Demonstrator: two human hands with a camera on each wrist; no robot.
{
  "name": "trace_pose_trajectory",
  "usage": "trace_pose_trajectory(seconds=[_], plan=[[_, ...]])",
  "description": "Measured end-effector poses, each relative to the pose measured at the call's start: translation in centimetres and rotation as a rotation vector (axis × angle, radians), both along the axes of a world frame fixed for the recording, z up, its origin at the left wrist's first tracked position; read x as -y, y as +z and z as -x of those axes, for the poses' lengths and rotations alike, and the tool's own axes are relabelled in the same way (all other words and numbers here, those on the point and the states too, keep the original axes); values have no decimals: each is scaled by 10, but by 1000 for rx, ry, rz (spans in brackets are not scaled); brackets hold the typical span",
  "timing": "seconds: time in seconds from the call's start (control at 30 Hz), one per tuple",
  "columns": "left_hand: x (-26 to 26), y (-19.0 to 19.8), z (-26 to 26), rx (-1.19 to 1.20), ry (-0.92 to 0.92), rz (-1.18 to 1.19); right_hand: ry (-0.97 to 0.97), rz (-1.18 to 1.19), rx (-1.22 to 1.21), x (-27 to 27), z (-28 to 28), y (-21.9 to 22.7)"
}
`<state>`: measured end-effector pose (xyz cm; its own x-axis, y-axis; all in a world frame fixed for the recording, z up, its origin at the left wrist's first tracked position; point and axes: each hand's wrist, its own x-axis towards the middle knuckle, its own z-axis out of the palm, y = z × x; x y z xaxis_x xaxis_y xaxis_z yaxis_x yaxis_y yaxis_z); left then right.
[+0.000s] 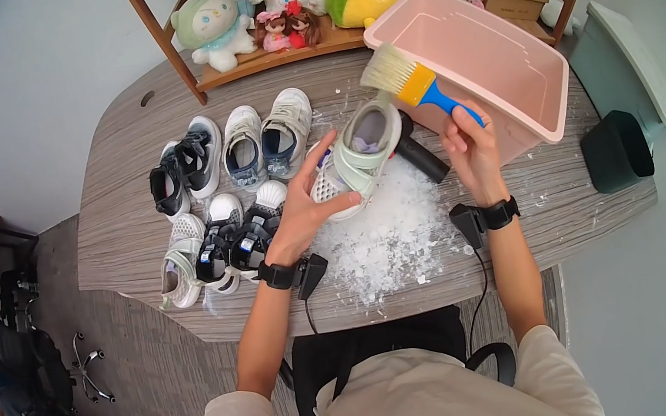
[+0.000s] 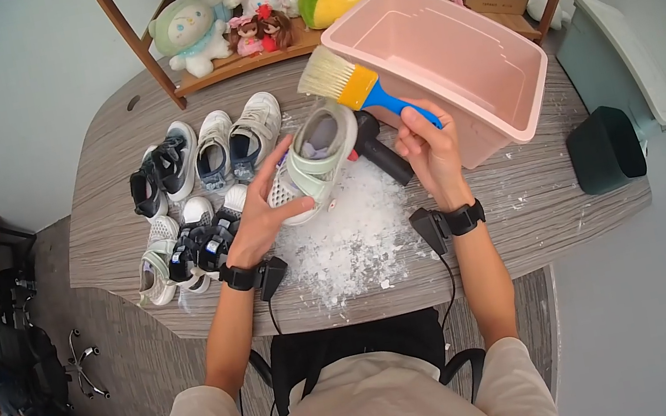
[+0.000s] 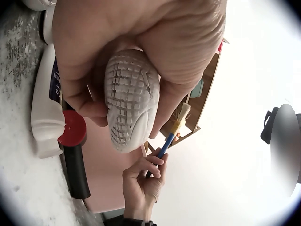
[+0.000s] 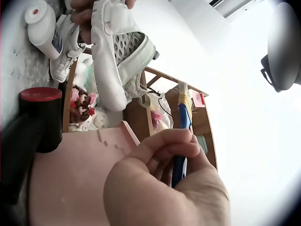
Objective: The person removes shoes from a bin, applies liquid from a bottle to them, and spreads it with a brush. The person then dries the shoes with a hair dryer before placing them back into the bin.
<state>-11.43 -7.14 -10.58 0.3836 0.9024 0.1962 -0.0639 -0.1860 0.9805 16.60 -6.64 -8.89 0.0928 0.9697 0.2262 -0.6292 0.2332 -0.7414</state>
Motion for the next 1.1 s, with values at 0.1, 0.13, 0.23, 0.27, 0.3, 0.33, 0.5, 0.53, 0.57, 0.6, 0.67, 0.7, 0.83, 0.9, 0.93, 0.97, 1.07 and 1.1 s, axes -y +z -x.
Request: trace_pose_trajectory(seconds=[0.1,0.13,0.23,0.27,0.3,0.33,0.5,0.53,0.57,0.6,0.67,0.7,0.83,0.9,0.93,0.97,1.07,1.1], plan=[[0,-1,1,214,22,205,-9,14,-21,-2,2,-4],[-2,-2,2,214,21,203,10,4,-37,-3,3,-4],[-4,-5,4,468,79,378,102,-37,-138,-3,4,-1],[-4,-4,4,539,124,400,104,-32,-139,-3,3,-3],[-4,-4,4,610,168,420,123,-25,-50,-4,-2,-4],[-3,-4,3,561,212,420,139,-20,40,-5,-4,-6],[-6,-5,7,640,238,487,69,-5,135,-2,5,-6],[-6,-5,8,659,273,489,96,-31,90,-2,8,-4],[-6,-5,8,662,275,486,99,-33,93,-2,10,-3],[-6,-5,8,685,287,480,89,-34,111,-3,11,-2],[-7,-5,9,709,300,475,80,-34,130,-5,12,-1],[-7,-4,10,721,290,480,80,-34,151,-5,13,-3],[-5,-4,10,753,301,485,76,-42,186,-6,17,-7],[-4,1,8,760,308,491,79,-20,241,-7,15,-11],[-3,4,7,766,316,497,84,3,296,-7,16,-11],[-2,6,6,765,316,497,83,4,295,-6,17,-11],[-1,6,9,798,300,516,99,24,341,-3,21,-9],[-3,0,12,803,294,528,152,26,377,-3,20,-9]])
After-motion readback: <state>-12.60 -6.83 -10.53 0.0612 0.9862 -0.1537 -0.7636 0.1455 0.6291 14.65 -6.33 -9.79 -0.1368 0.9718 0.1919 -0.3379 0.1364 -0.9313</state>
